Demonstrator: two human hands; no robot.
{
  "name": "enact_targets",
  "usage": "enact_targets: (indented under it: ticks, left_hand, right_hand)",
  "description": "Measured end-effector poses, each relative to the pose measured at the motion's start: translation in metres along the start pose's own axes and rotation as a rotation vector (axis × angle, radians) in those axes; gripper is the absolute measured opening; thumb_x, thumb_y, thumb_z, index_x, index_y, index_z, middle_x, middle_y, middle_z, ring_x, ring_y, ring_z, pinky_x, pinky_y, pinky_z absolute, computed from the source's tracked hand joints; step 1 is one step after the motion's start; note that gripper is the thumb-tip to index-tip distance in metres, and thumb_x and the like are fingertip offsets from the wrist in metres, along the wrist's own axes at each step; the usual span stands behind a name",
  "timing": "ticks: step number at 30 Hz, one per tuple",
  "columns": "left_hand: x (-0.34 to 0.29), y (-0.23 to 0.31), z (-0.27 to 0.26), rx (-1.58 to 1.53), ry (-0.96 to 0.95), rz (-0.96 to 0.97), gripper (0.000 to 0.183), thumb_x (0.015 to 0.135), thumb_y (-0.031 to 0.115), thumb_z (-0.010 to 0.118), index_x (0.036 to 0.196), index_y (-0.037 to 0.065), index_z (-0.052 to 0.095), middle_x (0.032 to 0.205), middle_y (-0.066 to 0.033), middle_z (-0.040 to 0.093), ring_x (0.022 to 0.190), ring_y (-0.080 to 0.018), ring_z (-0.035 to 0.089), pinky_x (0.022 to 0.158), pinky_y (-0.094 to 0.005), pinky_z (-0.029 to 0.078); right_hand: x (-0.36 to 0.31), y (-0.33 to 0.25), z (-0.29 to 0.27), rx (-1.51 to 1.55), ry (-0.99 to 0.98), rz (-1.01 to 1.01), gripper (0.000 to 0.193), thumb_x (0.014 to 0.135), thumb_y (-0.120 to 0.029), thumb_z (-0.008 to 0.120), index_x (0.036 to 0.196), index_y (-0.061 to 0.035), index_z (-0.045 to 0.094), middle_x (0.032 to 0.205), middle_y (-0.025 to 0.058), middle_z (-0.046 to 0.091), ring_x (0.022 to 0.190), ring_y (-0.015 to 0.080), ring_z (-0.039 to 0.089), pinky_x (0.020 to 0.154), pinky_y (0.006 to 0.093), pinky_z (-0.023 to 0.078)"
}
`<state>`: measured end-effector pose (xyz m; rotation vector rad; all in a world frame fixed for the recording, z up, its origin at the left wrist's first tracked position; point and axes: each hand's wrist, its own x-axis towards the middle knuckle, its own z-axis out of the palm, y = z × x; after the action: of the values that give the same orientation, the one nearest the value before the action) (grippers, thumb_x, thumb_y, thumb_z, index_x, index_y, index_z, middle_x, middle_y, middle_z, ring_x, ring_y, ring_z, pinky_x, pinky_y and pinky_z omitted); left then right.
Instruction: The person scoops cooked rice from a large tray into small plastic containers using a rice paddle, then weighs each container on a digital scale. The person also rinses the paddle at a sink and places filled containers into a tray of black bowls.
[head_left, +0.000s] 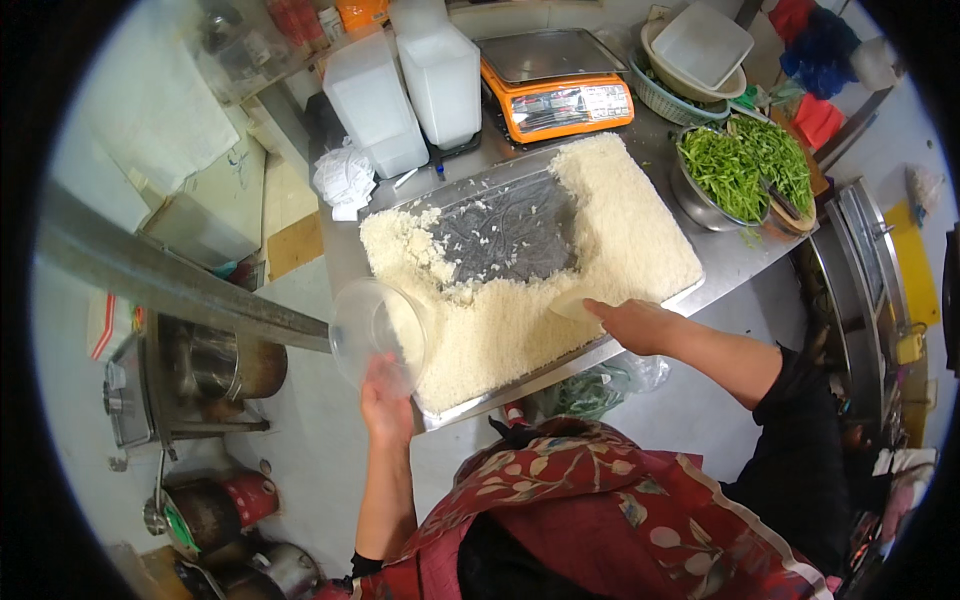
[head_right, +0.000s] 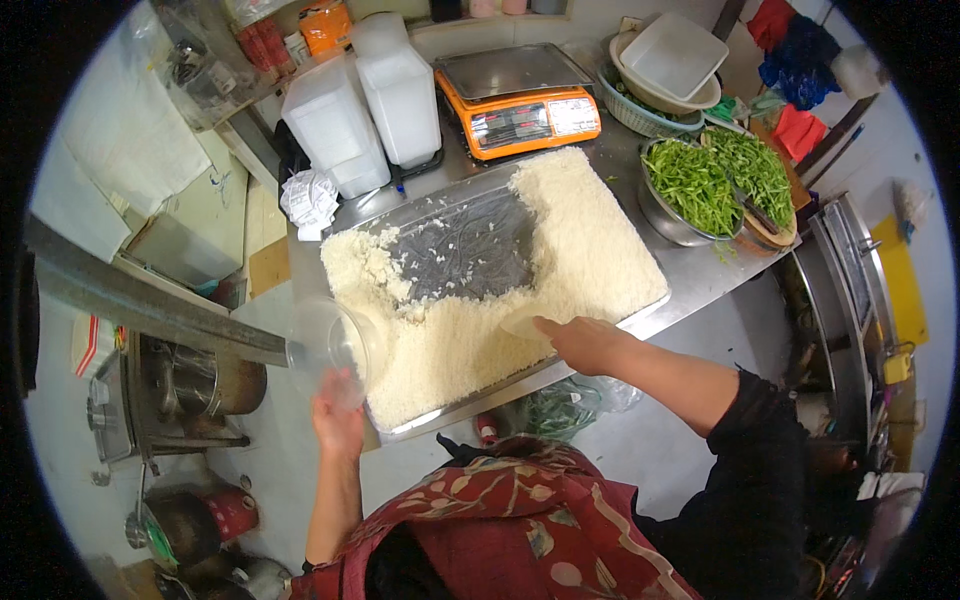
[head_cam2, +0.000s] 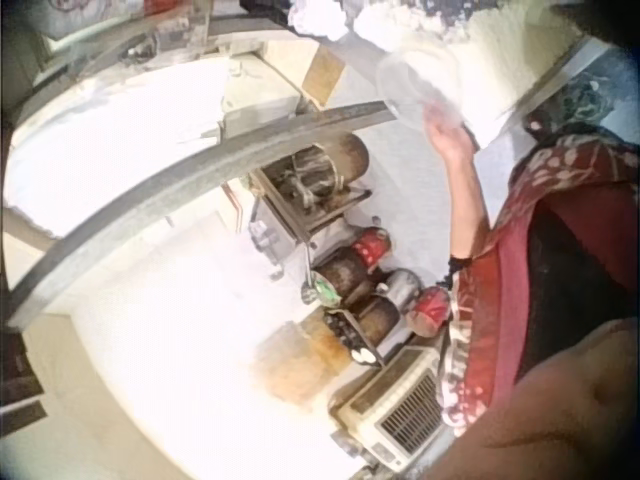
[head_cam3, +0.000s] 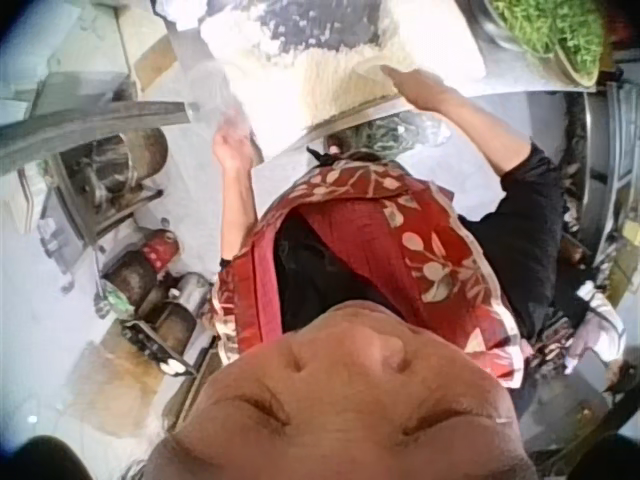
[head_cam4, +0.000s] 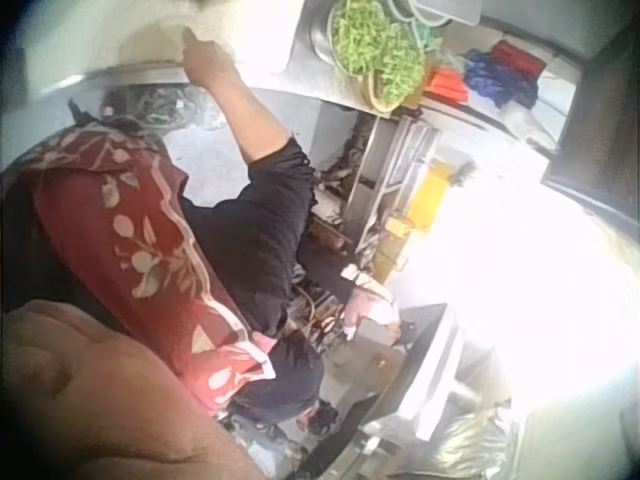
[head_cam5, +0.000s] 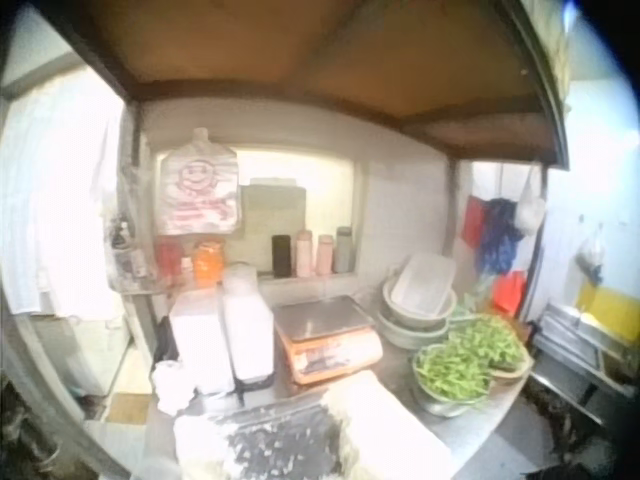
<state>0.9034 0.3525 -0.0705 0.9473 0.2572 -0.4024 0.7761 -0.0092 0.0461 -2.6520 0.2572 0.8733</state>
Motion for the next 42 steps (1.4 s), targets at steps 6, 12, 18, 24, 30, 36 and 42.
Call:
enact_targets:
  ticks: [6, 12, 18, 24, 30, 36, 42]
  left_hand:
    - [0.008, -0.003, -0.01, -0.013, -0.039, -0.032, 0.047, 0.09, 0.023, 0.032, 0.131, 0.002, 0.037, 0.132, -0.0119, 0.043, 0.122, -0.025, 0.038, 0.106, -0.037, 0.026]
    - [0.017, -0.002, -0.013, 0.007, -0.141, -0.095, 0.048, 0.089, 0.03, 0.037, 0.131, 0.007, 0.038, 0.13, -0.0102, 0.046, 0.118, -0.0253, 0.042, 0.103, -0.0384, 0.029]
    - [0.031, -0.005, -0.034, -0.017, -0.182, -0.023, 0.051, 0.089, 0.038, 0.041, 0.133, 0.013, 0.036, 0.131, -0.0093, 0.044, 0.117, -0.0271, 0.041, 0.099, -0.0417, 0.031]
    - [0.044, -0.003, -0.018, -0.01, -0.242, -0.07, 0.053, 0.088, 0.035, 0.041, 0.136, 0.013, 0.032, 0.134, -0.0083, 0.04, 0.116, -0.0256, 0.041, 0.099, -0.0425, 0.031]
    - [0.051, 0.003, -0.035, -0.033, -0.293, -0.054, 0.056, 0.087, 0.038, 0.043, 0.136, 0.012, 0.031, 0.133, -0.0097, 0.041, 0.115, -0.027, 0.042, 0.099, -0.0428, 0.032]
    - [0.052, 0.021, -0.017, 0.032, -0.312, -0.073, 0.056, 0.087, 0.035, 0.044, 0.135, 0.01, 0.032, 0.131, -0.0121, 0.042, 0.118, -0.0293, 0.041, 0.1, -0.0441, 0.032]
    - [0.043, 0.017, -0.011, 0.006, -0.197, -0.016, 0.052, 0.087, 0.026, 0.041, 0.136, 0.01, 0.031, 0.134, -0.0114, 0.04, 0.119, -0.026, 0.039, 0.101, -0.0446, 0.028]
  right_hand:
    - [0.041, 0.009, 0.004, 0.019, 0.081, -0.079, 0.051, 0.084, -0.005, 0.039, 0.135, -0.0075, 0.032, 0.084, 0.0228, 0.061, 0.081, 0.0366, 0.06, 0.069, 0.0445, 0.046]
    - [0.113, 0.04, -0.016, 0.039, 0.249, -0.059, 0.042, 0.087, -0.014, 0.04, 0.129, -0.0108, 0.038, 0.087, 0.0245, 0.061, 0.081, 0.04, 0.06, 0.07, 0.0474, 0.046]
    - [0.039, -0.025, -0.059, 0.016, 0.115, 0.064, 0.043, 0.092, -0.026, 0.038, 0.134, -0.0196, 0.034, 0.084, 0.0231, 0.062, 0.079, 0.0377, 0.06, 0.07, 0.0466, 0.046]
    - [0.134, -0.023, -0.017, 0.046, 0.15, 0.122, 0.047, 0.093, -0.029, 0.037, 0.137, -0.0137, 0.03, 0.099, 0.0235, 0.059, 0.092, 0.0368, 0.058, 0.083, 0.044, 0.044]
    - [0.103, -0.037, -0.092, 0.106, 0.041, 0.099, 0.05, 0.094, -0.036, 0.035, 0.139, -0.0149, 0.03, 0.118, 0.0186, 0.055, 0.101, 0.0312, 0.057, 0.093, 0.0373, 0.041]
    - [0.193, -0.008, -0.067, 0.125, 0.341, 0.046, 0.045, 0.093, -0.029, 0.04, 0.134, -0.0097, 0.036, 0.11, 0.0208, 0.058, 0.097, 0.0346, 0.057, 0.086, 0.0393, 0.043]
    - [0.158, -0.06, -0.02, 0.085, 0.09, 0.04, 0.048, 0.092, -0.025, 0.039, 0.138, -0.0113, 0.028, 0.104, 0.0232, 0.059, 0.092, 0.0374, 0.059, 0.078, 0.0436, 0.047]
